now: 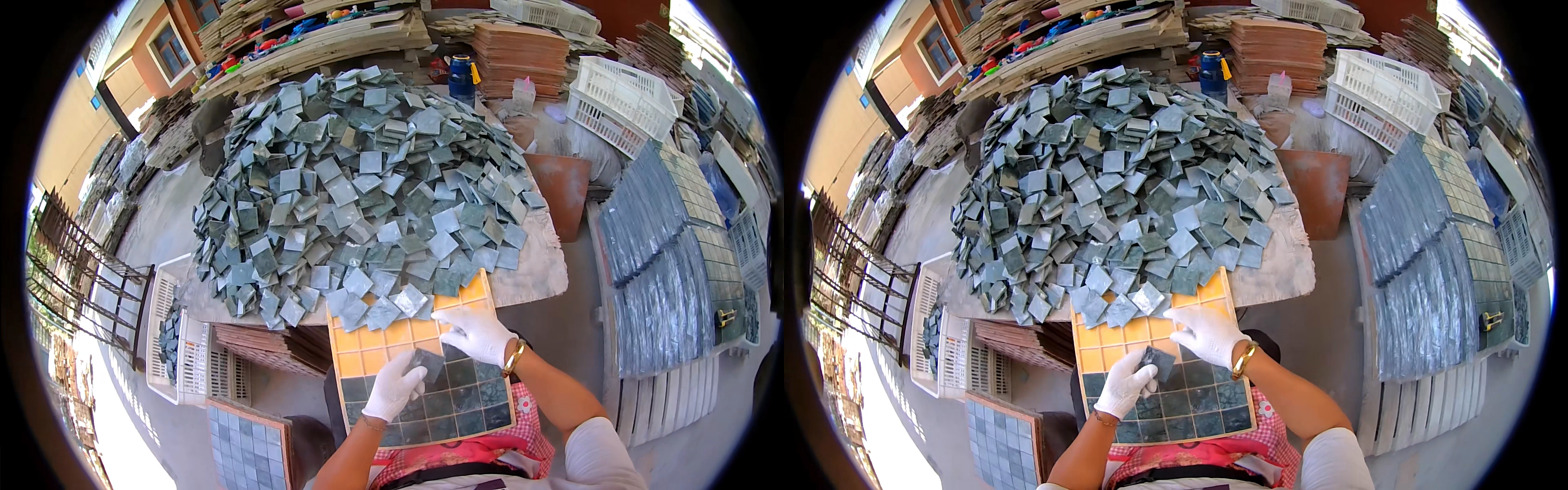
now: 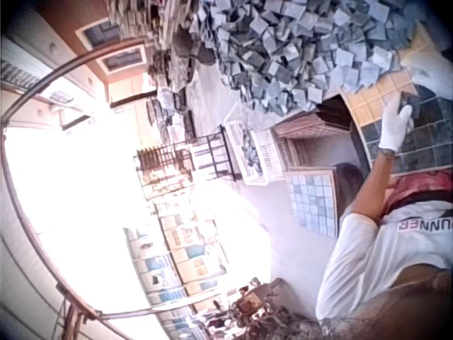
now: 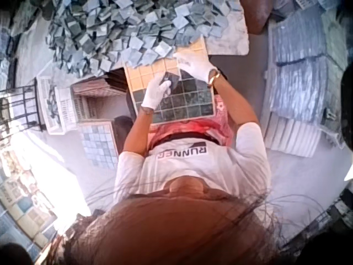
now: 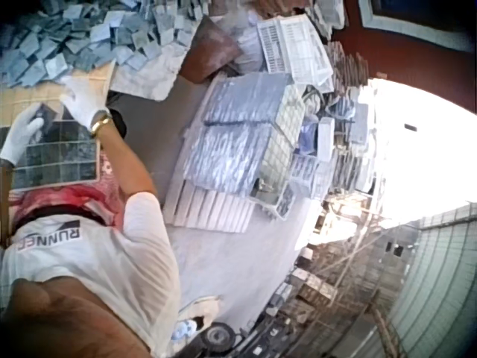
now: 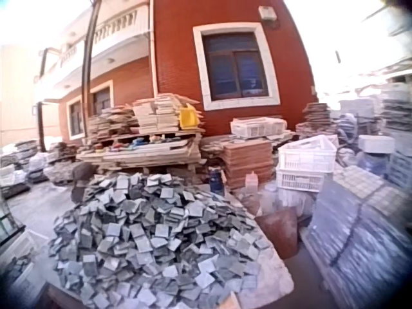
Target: The person places small square tiles into a grid frame to form a tile sheet. They then use a utility knife to cut the backing of a completed tile sheet.
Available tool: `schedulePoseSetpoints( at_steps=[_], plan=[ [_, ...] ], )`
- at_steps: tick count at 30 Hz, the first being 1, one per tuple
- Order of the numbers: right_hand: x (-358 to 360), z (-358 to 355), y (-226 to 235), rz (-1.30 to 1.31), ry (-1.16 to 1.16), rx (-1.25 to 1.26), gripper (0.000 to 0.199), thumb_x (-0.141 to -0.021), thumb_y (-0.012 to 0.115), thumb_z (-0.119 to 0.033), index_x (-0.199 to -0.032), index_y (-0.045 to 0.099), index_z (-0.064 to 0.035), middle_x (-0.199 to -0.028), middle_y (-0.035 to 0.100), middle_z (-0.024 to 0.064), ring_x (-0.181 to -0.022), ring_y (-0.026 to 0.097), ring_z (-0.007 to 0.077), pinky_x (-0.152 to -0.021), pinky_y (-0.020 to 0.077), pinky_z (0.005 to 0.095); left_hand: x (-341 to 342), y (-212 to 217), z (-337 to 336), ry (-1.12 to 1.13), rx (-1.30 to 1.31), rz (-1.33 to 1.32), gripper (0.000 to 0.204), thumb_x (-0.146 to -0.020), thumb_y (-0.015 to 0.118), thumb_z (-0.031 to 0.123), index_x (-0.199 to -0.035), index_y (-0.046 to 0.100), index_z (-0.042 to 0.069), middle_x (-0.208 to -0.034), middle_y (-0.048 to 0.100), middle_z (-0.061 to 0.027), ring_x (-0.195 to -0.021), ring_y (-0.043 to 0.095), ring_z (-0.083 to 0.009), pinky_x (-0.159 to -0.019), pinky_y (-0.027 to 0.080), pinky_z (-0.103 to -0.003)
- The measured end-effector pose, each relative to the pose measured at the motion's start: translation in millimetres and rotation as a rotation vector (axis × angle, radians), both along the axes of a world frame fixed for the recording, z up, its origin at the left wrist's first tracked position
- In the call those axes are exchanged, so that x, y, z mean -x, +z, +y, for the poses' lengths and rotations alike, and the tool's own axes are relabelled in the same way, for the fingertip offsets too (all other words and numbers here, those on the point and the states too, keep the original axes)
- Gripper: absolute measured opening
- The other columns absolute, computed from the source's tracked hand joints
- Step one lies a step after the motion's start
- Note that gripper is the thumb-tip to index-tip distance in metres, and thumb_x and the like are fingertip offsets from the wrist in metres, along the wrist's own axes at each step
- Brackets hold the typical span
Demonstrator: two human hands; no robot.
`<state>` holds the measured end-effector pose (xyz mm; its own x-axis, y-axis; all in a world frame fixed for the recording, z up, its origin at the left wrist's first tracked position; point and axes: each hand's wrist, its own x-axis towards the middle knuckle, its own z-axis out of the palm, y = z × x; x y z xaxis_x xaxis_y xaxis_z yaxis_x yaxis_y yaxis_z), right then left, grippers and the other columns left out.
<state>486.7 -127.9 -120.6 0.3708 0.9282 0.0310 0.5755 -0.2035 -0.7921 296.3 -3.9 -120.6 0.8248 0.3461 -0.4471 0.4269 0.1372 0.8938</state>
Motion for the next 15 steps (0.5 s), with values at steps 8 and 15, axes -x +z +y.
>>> schedulePoseSetpoints(
  at_steps=[8, 15],
  plan=[
    [-36.1, 38.7, -16.5, -0.513, -0.304, 0.198, 0.051, -0.077, 0.071, -0.022, -0.121, 0.050, -0.0087, -0.115, 0.055, 0.0151, -0.099, 0.056, 0.0366, -0.082, 0.0494, 0.0437, 142.1, -14.4, 161.9, 0.698, 0.130, -0.097, 0.019, -0.095, 0.050, 0.011, -0.110, 0.055, 0.001, -0.083, 0.058, -0.0058, -0.063, 0.052, -0.0105, -0.053, 0.043, -0.022],
    [-56.4, 25.6, -16.8, -0.340, -0.141, 0.012, 0.029, -0.084, 0.060, -0.024, -0.106, 0.061, -0.0042, -0.095, 0.062, 0.0191, -0.092, 0.058, 0.0393, -0.082, 0.0470, 0.0445, 324.6, 46.9, 367.7, 1.324, -0.085, -0.371, 0.049, -0.098, 0.048, 0.030, -0.139, 0.035, 0.007, -0.125, 0.055, -0.0160, -0.109, 0.055, -0.0232, -0.091, 0.047, -0.034]
  ],
)
